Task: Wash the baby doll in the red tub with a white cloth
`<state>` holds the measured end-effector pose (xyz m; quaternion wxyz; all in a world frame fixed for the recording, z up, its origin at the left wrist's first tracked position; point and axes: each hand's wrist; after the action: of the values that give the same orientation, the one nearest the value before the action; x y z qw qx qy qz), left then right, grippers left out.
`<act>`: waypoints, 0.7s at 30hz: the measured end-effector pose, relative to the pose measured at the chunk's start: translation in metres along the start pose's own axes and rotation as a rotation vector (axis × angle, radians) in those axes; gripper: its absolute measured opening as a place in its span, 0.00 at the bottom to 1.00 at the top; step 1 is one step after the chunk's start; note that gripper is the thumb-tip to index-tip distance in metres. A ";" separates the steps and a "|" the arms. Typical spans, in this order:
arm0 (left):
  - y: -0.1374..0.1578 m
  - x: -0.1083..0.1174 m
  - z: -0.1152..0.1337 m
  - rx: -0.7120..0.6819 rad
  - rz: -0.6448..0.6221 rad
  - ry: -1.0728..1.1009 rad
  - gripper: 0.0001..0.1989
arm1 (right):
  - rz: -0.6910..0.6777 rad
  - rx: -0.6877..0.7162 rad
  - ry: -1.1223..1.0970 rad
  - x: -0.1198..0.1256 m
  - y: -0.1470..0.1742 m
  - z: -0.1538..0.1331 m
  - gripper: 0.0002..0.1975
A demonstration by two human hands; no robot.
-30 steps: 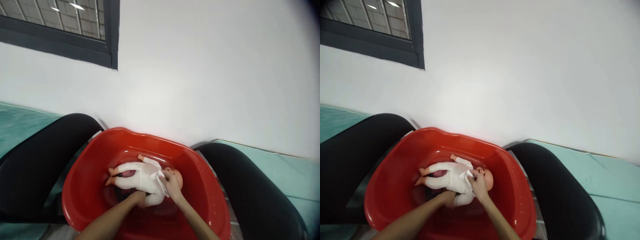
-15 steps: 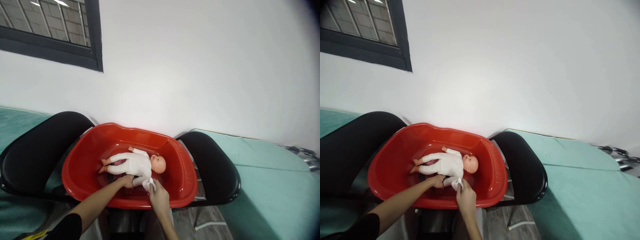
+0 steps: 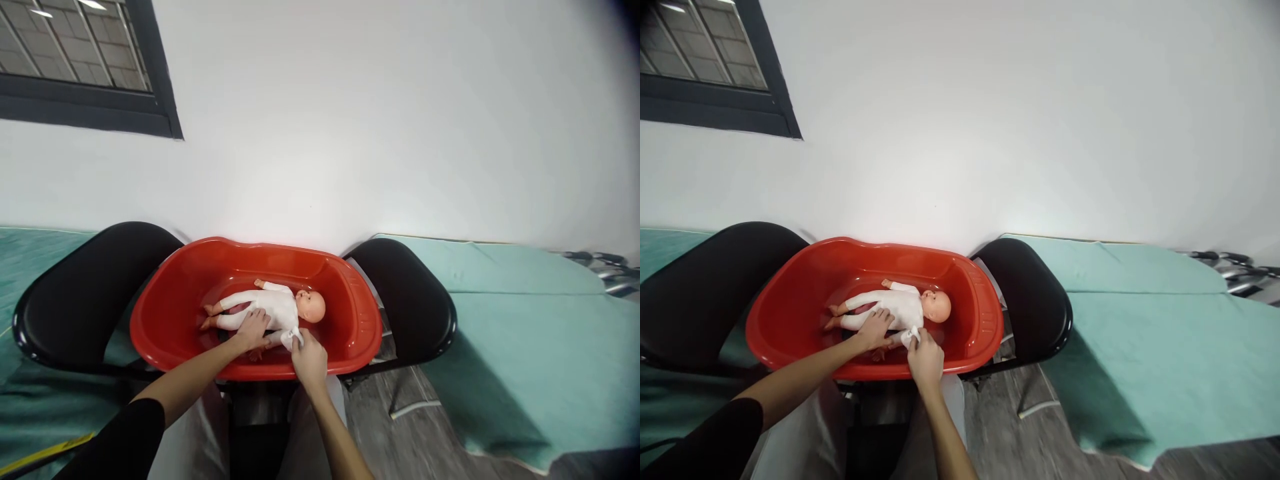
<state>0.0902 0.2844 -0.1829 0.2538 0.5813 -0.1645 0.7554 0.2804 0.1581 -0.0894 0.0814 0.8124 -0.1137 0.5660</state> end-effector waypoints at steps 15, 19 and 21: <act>-0.015 -0.028 0.001 0.067 -0.162 -0.232 0.45 | 0.038 -0.003 -0.036 -0.011 0.000 0.005 0.13; -0.017 -0.032 -0.003 0.029 -0.125 -0.283 0.40 | 0.070 0.000 -0.036 -0.017 0.001 0.008 0.14; -0.019 -0.032 -0.004 0.019 -0.113 -0.319 0.36 | 0.075 0.005 -0.037 -0.018 0.001 0.009 0.14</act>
<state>0.1043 0.2953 -0.2158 0.2609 0.7046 -0.1628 0.6395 0.2816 0.1565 -0.1096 0.0561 0.8182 -0.1443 0.5537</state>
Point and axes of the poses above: each hand's wrist, its own y-axis away from the middle knuckle, its own x-axis out of the back of the hand, z = x × y, and after that the axes turned 5 degrees about y, right-handed
